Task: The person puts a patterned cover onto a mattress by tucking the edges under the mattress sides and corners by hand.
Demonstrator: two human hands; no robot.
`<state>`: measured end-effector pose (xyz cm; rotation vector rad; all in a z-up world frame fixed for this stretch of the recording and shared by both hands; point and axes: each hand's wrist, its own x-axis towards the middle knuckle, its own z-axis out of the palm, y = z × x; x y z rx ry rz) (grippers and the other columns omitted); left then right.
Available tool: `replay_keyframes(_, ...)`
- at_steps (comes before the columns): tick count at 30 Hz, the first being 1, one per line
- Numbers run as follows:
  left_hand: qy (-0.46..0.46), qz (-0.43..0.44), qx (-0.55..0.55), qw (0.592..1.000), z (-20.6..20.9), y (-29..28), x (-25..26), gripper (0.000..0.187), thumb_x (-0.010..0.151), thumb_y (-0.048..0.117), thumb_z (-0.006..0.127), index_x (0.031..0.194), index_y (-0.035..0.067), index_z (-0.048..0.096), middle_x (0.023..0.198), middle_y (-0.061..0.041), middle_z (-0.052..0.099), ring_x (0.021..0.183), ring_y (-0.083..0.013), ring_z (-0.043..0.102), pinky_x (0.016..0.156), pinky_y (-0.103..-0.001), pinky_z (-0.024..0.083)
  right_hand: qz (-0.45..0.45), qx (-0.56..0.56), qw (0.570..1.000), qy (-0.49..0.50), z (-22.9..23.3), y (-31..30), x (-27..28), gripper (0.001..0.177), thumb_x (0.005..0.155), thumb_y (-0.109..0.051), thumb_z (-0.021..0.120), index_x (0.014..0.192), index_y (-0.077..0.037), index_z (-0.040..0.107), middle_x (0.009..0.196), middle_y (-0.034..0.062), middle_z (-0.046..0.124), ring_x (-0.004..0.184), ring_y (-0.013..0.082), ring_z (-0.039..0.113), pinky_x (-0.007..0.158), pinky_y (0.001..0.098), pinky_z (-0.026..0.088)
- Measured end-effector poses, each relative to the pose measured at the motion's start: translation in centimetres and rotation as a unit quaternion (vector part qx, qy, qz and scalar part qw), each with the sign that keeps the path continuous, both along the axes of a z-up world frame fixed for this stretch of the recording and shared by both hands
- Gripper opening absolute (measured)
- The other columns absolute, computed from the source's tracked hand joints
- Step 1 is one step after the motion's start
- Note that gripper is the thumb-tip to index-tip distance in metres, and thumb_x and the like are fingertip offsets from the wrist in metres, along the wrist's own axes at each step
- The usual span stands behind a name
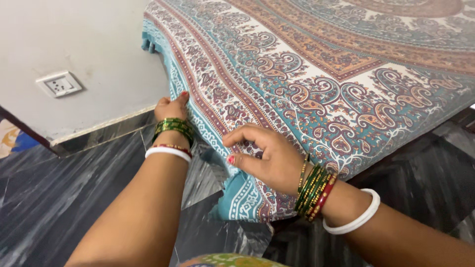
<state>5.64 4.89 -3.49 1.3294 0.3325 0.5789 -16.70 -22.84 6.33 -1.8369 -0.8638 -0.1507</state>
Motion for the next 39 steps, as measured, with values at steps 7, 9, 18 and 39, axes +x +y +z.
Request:
replay_keyframes(7, 0.062, 0.122, 0.211, 0.968, -0.7, -2.1, -1.4, 0.034, 0.084, 0.025, 0.085, 0.076, 0.003, 0.06, 0.066, -0.007, 0.065, 0.06, -0.0167, 0.056, 0.062, -0.035, 0.049, 0.006, -0.064, 0.998, 0.006, 0.3, -0.1, -0.5, 0.027, 0.088, -0.015, 0.073, 0.113, -0.007, 0.07, 0.121, 0.0049, 0.076, 0.113, 0.016, 0.072, 0.101, 0.0329, 0.055)
replay_keyframes(9, 0.121, 0.12, 0.288, 0.942, -0.6, -2.7, -1.6, 0.036, 0.087, 0.029, 0.081, 0.086, -0.001, 0.061, 0.079, -0.019, 0.067, 0.07, -0.0334, 0.062, 0.073, -0.042, 0.052, 0.011, -0.048, 0.999, 0.002, 0.3, -0.4, -0.3, 0.029, 0.089, -0.017, 0.074, 0.116, -0.008, 0.07, 0.125, 0.0057, 0.074, 0.117, 0.017, 0.069, 0.104, 0.0339, 0.053)
replay_keyframes(18, 0.129, 0.144, 0.37, 0.909, 0.8, -4.6, -3.9, 0.028, 0.095, 0.027, 0.068, 0.105, 0.002, 0.061, 0.109, -0.025, 0.069, 0.101, -0.046, 0.065, 0.087, -0.053, 0.05, -0.209, -0.27, 0.927, -0.156, 0.0, -6.1, 2.8, 0.057, 0.092, -0.04, 0.064, 0.139, -0.01, 0.054, 0.152, 0.0139, 0.048, 0.143, 0.033, 0.039, 0.113, 0.0486, 0.028)
replay_keyframes(39, 0.093, 0.099, 0.365, 0.921, -4.8, 3.4, -1.5, 0.048, 0.082, 0.037, 0.082, 0.102, -0.003, 0.065, 0.097, -0.022, 0.074, 0.088, -0.0348, 0.071, 0.082, -0.044, 0.054, -0.086, -0.422, 0.879, -0.202, 0.1, -3.3, -0.3, 0.102, 0.079, -0.055, 0.069, 0.157, -0.005, 0.025, 0.166, 0.0148, 0.023, 0.155, 0.0308, 0.015, 0.114, 0.0591, 0.009)
